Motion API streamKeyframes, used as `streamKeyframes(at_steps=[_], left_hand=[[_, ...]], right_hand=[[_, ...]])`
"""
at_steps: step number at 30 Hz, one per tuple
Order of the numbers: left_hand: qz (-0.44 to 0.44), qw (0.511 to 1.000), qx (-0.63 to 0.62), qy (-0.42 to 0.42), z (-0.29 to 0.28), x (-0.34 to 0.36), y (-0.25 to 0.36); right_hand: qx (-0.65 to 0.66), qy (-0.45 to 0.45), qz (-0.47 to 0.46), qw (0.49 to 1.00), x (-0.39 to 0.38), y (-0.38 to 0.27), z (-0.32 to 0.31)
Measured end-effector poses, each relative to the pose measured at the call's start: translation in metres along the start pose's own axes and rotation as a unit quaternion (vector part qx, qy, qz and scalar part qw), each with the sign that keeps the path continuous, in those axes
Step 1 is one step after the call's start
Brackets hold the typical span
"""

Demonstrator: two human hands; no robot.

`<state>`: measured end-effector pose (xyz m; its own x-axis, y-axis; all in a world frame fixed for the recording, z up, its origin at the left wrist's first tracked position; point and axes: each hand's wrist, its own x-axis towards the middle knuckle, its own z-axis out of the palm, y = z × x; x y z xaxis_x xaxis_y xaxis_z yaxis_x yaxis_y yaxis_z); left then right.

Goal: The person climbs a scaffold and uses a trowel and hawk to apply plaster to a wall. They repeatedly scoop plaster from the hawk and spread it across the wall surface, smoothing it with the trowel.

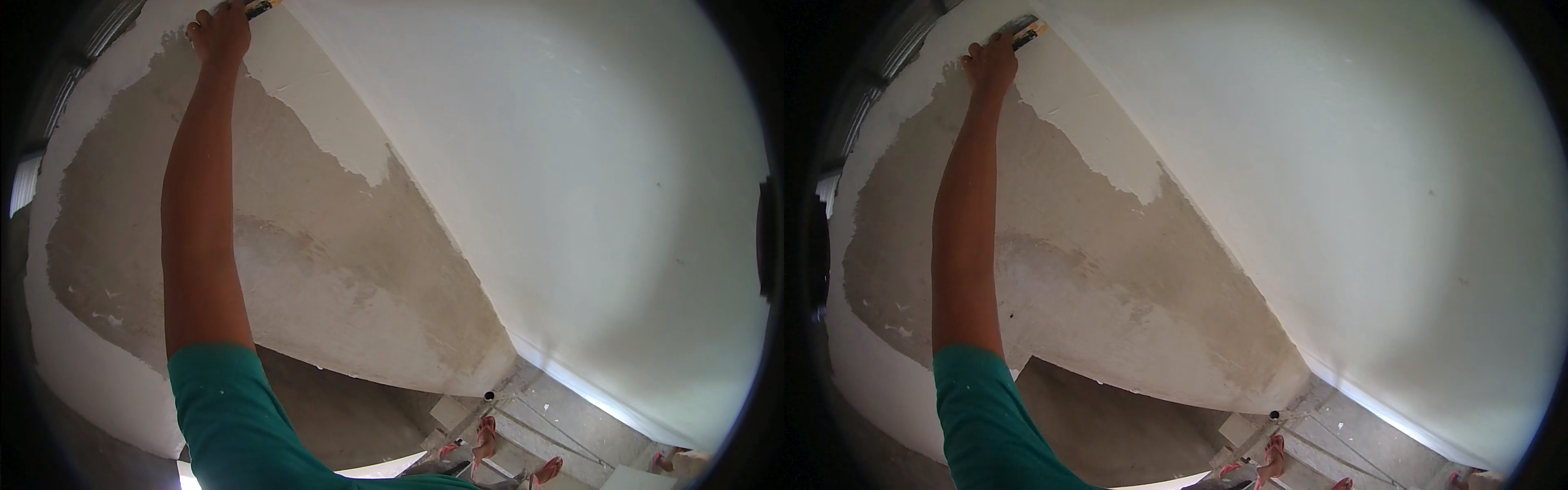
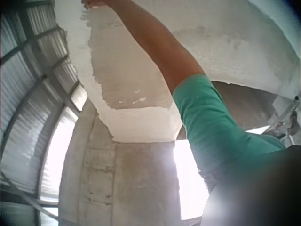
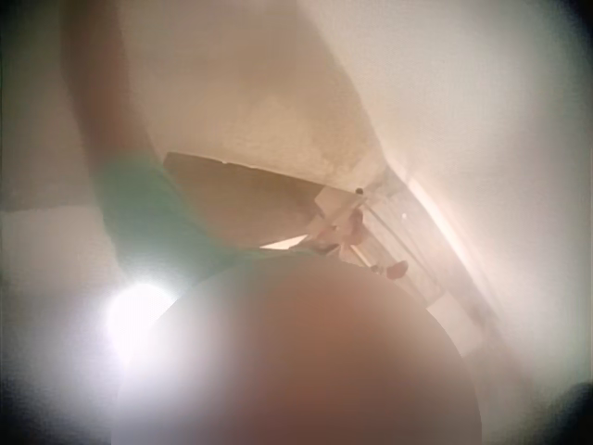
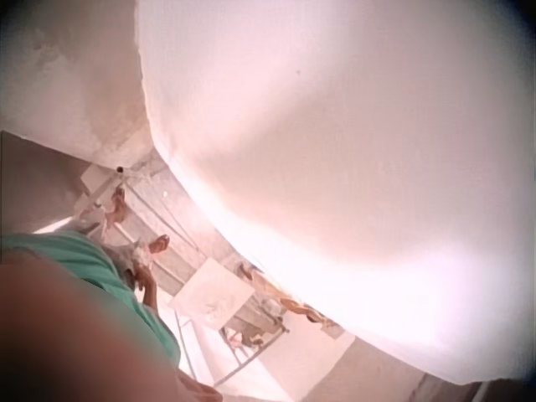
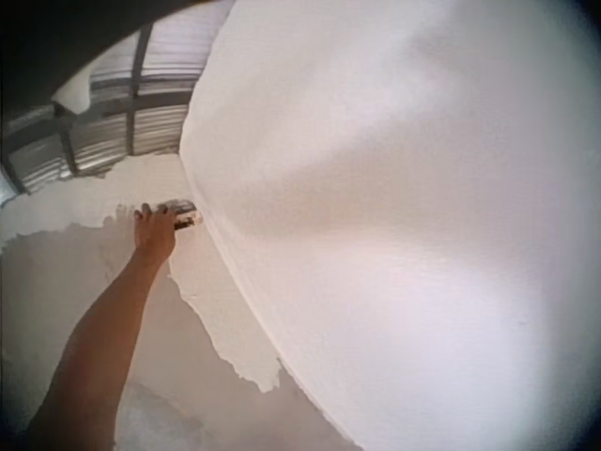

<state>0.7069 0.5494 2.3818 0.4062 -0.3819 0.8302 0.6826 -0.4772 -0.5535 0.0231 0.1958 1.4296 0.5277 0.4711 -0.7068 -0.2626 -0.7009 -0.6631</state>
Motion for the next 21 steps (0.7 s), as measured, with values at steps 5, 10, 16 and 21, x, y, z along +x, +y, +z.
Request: streamKeyframes(at_steps=[5,10,16,21], left_hand=[[0.011,0.999,0.022,-0.028,0.018,0.005,0.012],[0.049,0.994,0.019,-0.091,0.008,-0.015,0.040],[0.075,0.994,-0.014,-0.079,0.006,-0.096,0.093],[0.065,0.993,-0.074,-0.064,-0.001,-0.177,0.145]], right_hand=[[0.067,0.030,-0.007,0.997,-0.019,-0.016,-0.008],[0.325,-0.014,0.111,0.939,-0.040,-0.024,-0.022],[0.476,-0.002,0.203,0.856,-0.067,-0.026,-0.051],[0.470,0.030,0.207,0.858,-0.076,0.005,-0.047]])
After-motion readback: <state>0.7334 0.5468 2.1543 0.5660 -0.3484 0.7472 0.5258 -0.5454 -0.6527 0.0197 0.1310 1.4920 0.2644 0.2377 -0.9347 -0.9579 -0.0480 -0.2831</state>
